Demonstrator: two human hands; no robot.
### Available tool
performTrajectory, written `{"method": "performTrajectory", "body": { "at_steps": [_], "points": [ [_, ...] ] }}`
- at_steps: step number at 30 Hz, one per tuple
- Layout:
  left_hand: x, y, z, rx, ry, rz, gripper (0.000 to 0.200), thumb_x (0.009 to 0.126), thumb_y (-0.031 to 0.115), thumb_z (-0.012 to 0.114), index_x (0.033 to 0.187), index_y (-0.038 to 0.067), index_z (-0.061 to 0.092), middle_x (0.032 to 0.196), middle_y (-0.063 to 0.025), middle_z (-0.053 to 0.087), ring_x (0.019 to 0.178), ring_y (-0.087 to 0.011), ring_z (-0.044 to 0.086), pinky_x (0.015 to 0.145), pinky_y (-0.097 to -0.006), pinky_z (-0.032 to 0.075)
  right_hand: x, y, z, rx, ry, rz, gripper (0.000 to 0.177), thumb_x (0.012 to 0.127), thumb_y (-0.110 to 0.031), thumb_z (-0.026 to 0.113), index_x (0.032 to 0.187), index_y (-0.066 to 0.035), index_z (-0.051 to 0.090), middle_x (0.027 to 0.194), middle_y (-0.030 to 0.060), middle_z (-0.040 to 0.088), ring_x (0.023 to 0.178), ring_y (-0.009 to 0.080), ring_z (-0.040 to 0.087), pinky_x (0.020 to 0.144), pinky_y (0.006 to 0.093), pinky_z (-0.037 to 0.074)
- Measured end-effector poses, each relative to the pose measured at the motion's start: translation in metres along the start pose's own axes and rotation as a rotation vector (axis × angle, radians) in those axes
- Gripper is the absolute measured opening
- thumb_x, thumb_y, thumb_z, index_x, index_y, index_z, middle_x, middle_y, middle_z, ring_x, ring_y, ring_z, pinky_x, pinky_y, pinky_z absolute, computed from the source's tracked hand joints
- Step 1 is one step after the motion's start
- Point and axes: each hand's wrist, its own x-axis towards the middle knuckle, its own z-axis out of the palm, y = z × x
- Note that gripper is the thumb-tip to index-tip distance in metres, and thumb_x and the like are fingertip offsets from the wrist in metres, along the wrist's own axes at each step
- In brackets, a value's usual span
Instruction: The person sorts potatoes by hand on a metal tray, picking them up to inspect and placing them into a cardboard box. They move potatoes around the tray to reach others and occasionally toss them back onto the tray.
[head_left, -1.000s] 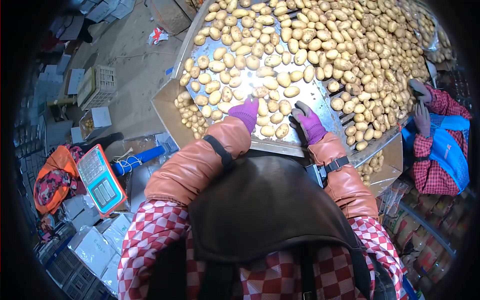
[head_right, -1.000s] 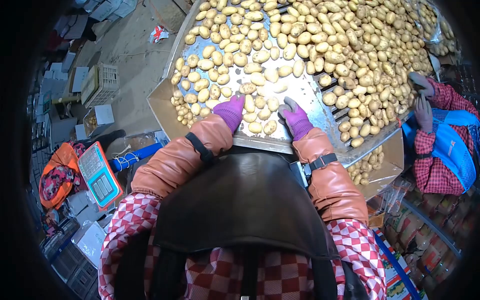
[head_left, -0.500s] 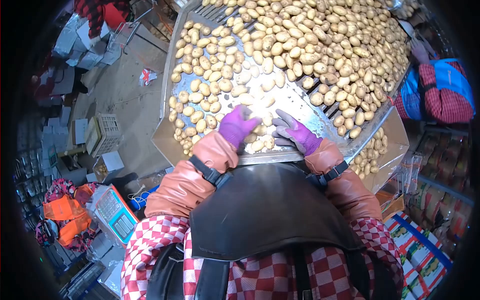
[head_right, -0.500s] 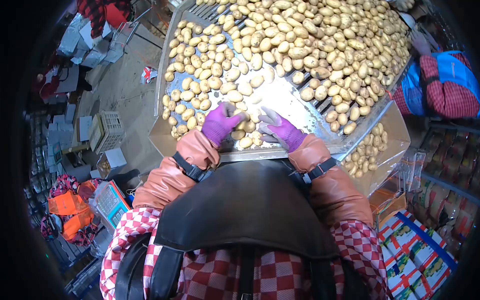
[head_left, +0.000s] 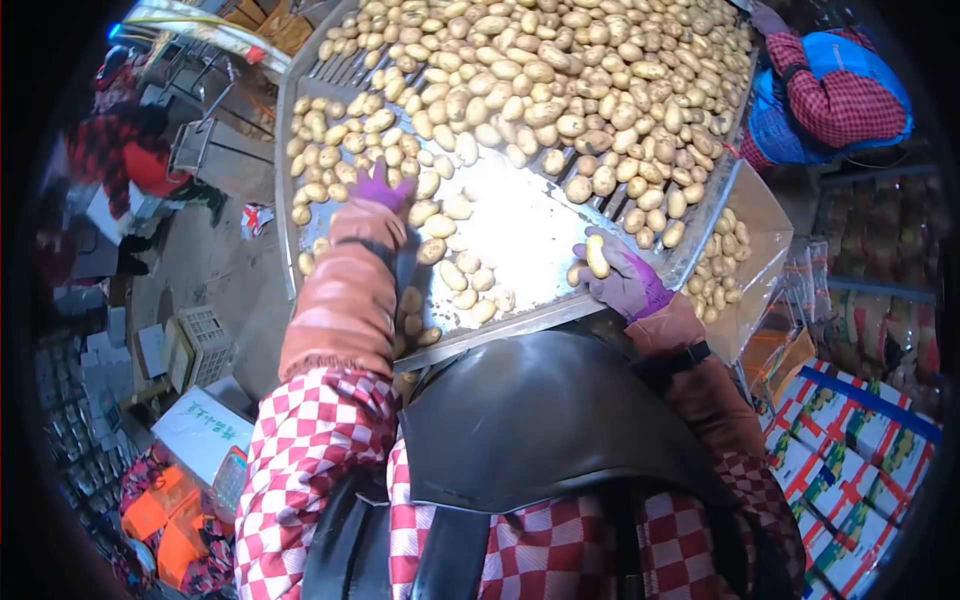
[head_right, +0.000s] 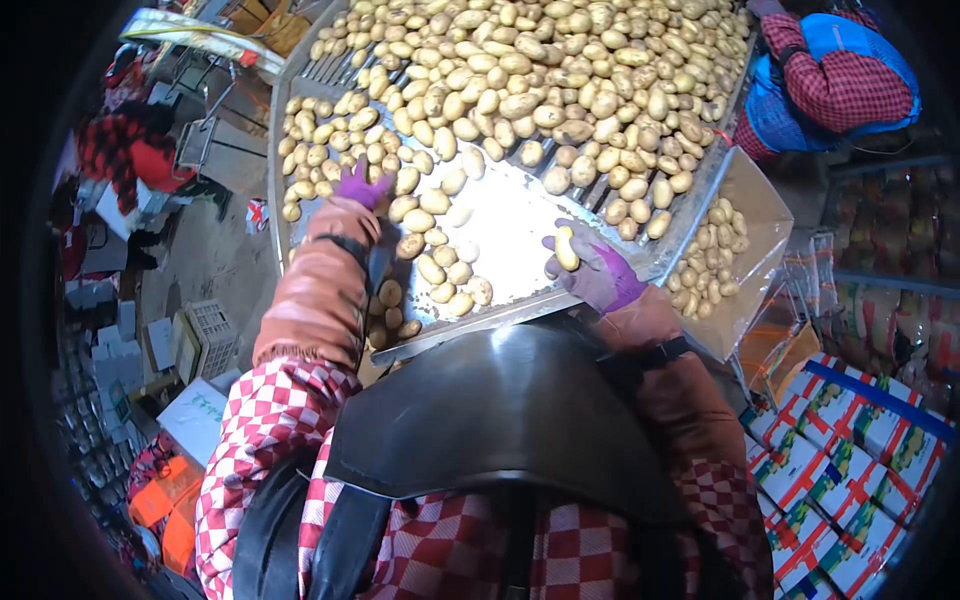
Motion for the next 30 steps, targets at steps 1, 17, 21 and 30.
{"method": "performTrajectory", "body": {
  "at_steps": [1, 17, 21, 30],
  "points": [
    [-0.013, 0.011, 0.020, -0.037, 0.085, -0.030, 0.074, 0.085, 0.058, 0.053, 0.146, 0.020, 0.037, 0.154, -0.0202, 0.022, 0.141, -0.0410, 0.023, 0.112, -0.0539, 0.024, -0.001, -0.005, 0.003, -0.485, -0.043, -0.237, 0.055, 0.095, -0.019, 0.059, 0.142, -0.006, 0.035, 0.126, 0.0158, 0.053, 0.099, 0.0187, 0.057, 0.073, 0.0268, 0.052],
    [-0.161, 0.056, 0.053, -0.199, 0.160, 0.277, 0.080, 0.073, 0.040, 0.075, 0.141, 0.012, 0.044, 0.146, -0.0243, 0.036, 0.129, -0.0586, 0.027, 0.109, -0.0625, 0.021, 0.049, -0.030, -0.051, 0.159, -0.244, -0.362, 0.049, 0.093, -0.009, 0.053, 0.140, -0.012, 0.039, 0.130, 0.0104, 0.049, 0.116, 0.0248, 0.051, 0.097, 0.0341, 0.046],
    [-0.153, 0.043, 0.077, -0.277, 0.260, 0.399, 0.081, 0.076, 0.037, 0.072, 0.145, 0.011, 0.039, 0.148, -0.0272, 0.033, 0.136, -0.0505, 0.028, 0.113, -0.0612, 0.015, 0.002, -0.052, -0.066, 0.153, 0.094, -0.207, 0.046, 0.093, -0.008, 0.054, 0.138, -0.008, 0.044, 0.127, 0.0083, 0.053, 0.113, 0.0216, 0.054, 0.095, 0.0323, 0.048],
    [-0.154, 0.053, 0.078, -0.213, 0.154, 0.187, 0.079, 0.076, 0.033, 0.072, 0.145, 0.013, 0.037, 0.152, -0.0218, 0.027, 0.137, -0.0568, 0.014, 0.114, -0.0604, 0.009, -0.217, -0.204, -0.263, -2.579, 1.125, -0.670, 0.028, 0.094, -0.022, 0.054, 0.115, -0.004, 0.057, 0.103, 0.0065, 0.063, 0.097, 0.0211, 0.061, 0.079, 0.0329, 0.050]
  ]
}}
